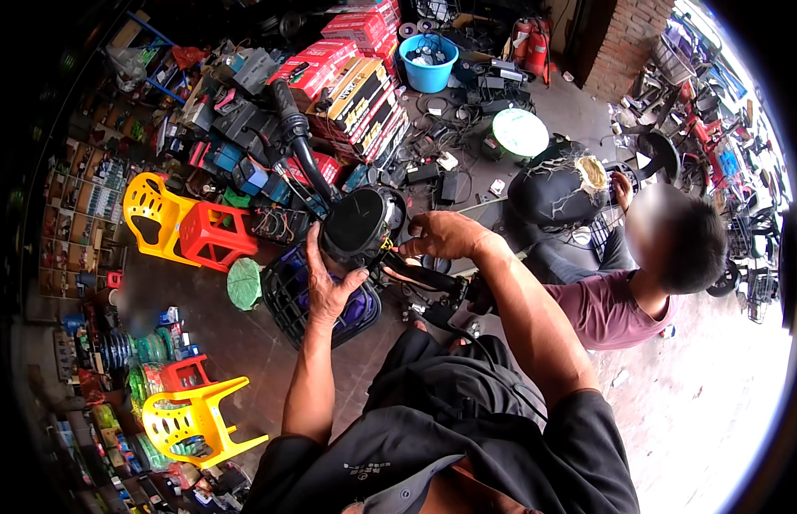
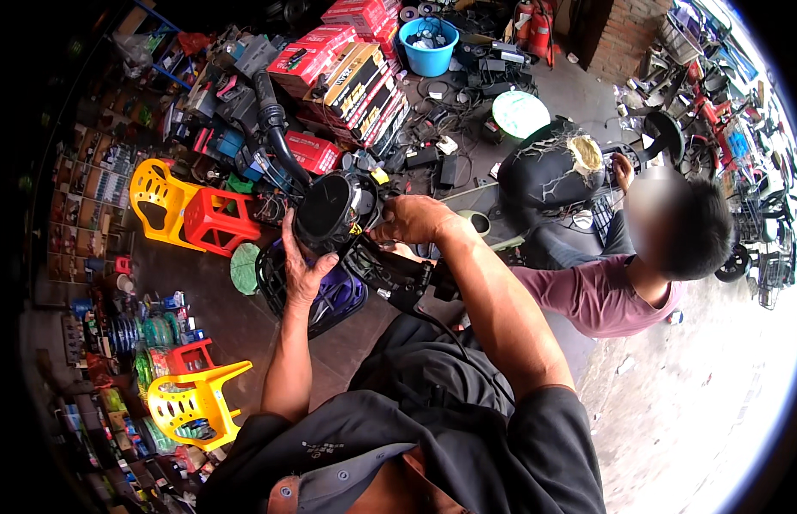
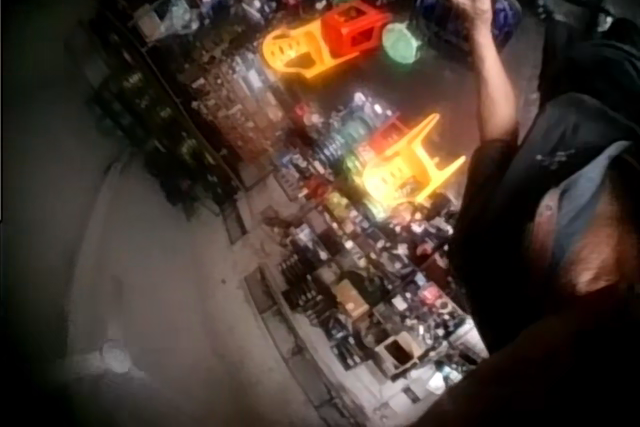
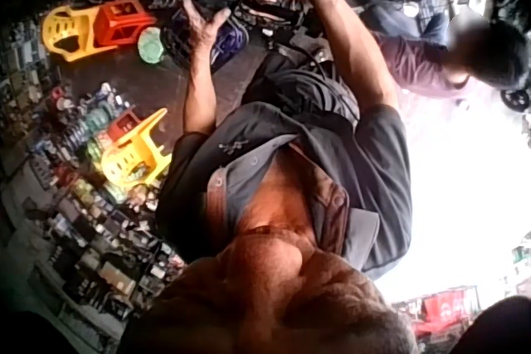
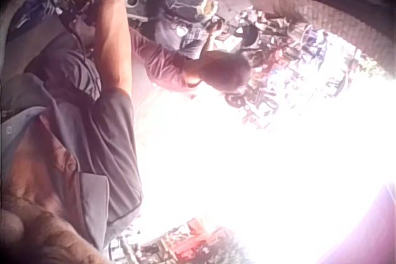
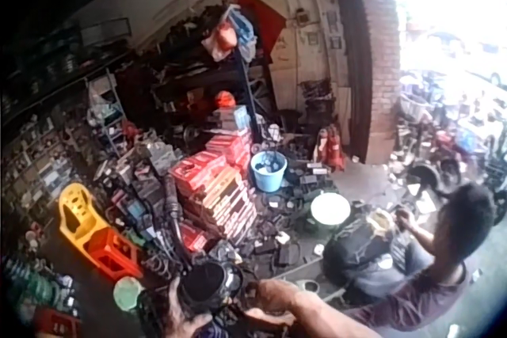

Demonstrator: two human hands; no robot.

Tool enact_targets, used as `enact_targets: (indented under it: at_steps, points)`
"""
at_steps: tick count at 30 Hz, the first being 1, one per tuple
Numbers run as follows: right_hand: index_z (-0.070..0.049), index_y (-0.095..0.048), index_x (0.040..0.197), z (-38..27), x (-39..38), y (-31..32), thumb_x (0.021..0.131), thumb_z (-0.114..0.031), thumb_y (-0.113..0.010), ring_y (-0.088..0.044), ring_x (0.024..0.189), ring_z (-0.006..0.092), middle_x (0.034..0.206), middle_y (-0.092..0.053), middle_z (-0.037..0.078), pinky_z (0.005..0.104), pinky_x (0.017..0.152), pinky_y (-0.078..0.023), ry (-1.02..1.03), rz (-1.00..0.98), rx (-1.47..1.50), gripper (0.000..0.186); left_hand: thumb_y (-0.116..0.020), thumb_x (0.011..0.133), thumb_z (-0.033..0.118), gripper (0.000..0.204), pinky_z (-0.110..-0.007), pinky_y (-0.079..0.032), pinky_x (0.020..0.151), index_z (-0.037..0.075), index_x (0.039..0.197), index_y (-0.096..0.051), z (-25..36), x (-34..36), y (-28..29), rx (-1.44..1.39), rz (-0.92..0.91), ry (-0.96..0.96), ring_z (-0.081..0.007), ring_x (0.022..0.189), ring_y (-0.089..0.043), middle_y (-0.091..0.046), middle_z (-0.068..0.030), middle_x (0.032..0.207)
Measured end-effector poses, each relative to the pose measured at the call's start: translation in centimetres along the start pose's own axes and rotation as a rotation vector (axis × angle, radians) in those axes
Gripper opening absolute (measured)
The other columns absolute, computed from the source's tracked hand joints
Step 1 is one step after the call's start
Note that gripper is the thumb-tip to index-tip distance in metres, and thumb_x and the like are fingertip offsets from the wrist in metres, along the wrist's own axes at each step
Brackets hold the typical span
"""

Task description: The person works on the wiring inside a motorcycle headlamp housing by hand, connects a new headlamp unit, and fits the assembly back onto the handlebar bracket.

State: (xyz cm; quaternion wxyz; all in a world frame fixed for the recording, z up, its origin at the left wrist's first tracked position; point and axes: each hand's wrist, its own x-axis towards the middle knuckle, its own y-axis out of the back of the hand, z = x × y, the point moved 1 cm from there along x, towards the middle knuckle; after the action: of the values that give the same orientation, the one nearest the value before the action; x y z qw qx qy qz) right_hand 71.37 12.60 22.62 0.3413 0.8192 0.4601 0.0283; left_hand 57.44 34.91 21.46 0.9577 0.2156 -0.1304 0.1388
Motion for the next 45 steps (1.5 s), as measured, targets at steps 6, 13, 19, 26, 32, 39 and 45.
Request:
enact_targets:
  at_steps: [6,13,19,26,32,39,45]
  points:
    - [0.001,-0.063,0.111,0.4,0.4,-0.1,0.084,-0.052,-0.068,-0.064,0.102,0.0357,0.105,-0.068,0.021,0.0402,0.085,-0.049,0.005,-0.037,0.005,0.06,-0.081,0.071,0.042,0.106,-0.042,-0.028,0.112,0.0,0.149,-0.022,-0.9,-0.3,0.2,0.028,0.006,-0.004,-0.0324,0.134,-0.035,-0.034,-0.0208,0.144]
    - [0.001,-0.064,0.108,0.2,0.2,-0.1,0.085,-0.052,-0.067,-0.065,0.099,0.0351,0.102,-0.069,0.021,0.0401,0.083,-0.05,0.006,-0.013,-0.014,0.058,-0.081,0.07,0.042,0.107,-0.043,-0.025,0.113,0.0,0.149,-0.022,-1.0,-0.1,0.2,0.006,0.002,-0.001,-0.0327,0.135,-0.033,-0.033,-0.0207,0.145]
    - [0.002,-0.064,0.108,0.5,0.3,-0.2,0.085,-0.051,-0.067,-0.065,0.098,0.0351,0.102,-0.069,0.021,0.0402,0.083,-0.05,-0.007,-0.009,-0.03,0.057,-0.08,0.072,0.037,0.106,-0.04,-0.032,0.111,0.004,0.151,-0.018,-1.5,-0.3,0.4,0.048,-0.017,-0.013,-0.0291,0.132,-0.039,-0.034,-0.019,0.145]
    - [0.002,-0.064,0.112,0.9,0.7,-0.6,0.085,-0.052,-0.066,-0.064,0.103,0.0354,0.105,-0.068,0.023,0.0398,0.086,-0.049,0.019,0.0,-0.023,0.06,-0.079,0.072,0.035,0.105,-0.04,-0.03,0.112,0.004,0.151,-0.018,-0.9,0.0,0.5,0.073,-0.02,-0.023,-0.0294,0.134,-0.037,-0.032,-0.0191,0.147]
    - [-0.002,-0.064,0.099,1.2,0.9,-0.8,0.083,-0.047,-0.066,-0.064,0.095,0.0378,0.094,-0.068,0.02,0.044,0.08,-0.049,0.027,0.011,-0.016,0.047,-0.081,0.071,0.037,0.106,-0.041,-0.028,0.113,0.003,0.151,-0.019,-0.9,-0.3,0.4,0.031,-0.013,-0.001,-0.03,0.135,-0.035,-0.032,-0.0192,0.147]
    - [0.002,-0.064,0.11,0.4,0.4,-0.2,0.085,-0.051,-0.067,-0.065,0.099,0.035,0.102,-0.069,0.022,0.0398,0.084,-0.05,-0.028,-0.026,-0.035,0.058,-0.082,0.07,0.045,0.109,-0.043,-0.026,0.113,0.001,0.149,-0.022,-0.9,-0.1,0.4,0.054,0.011,-0.026,-0.0326,0.135,-0.034,-0.033,-0.0204,0.145]
    - [0.002,-0.063,0.11,0.8,0.6,-0.3,0.086,-0.05,-0.067,-0.065,0.099,0.0345,0.103,-0.069,0.021,0.0397,0.084,-0.05,0.008,-0.018,-0.054,0.058,-0.082,0.07,0.044,0.109,-0.043,-0.026,0.113,0.001,0.149,-0.022,-0.9,-0.1,0.3,0.044,0.002,-0.025,-0.0327,0.135,-0.034,-0.033,-0.0205,0.146]
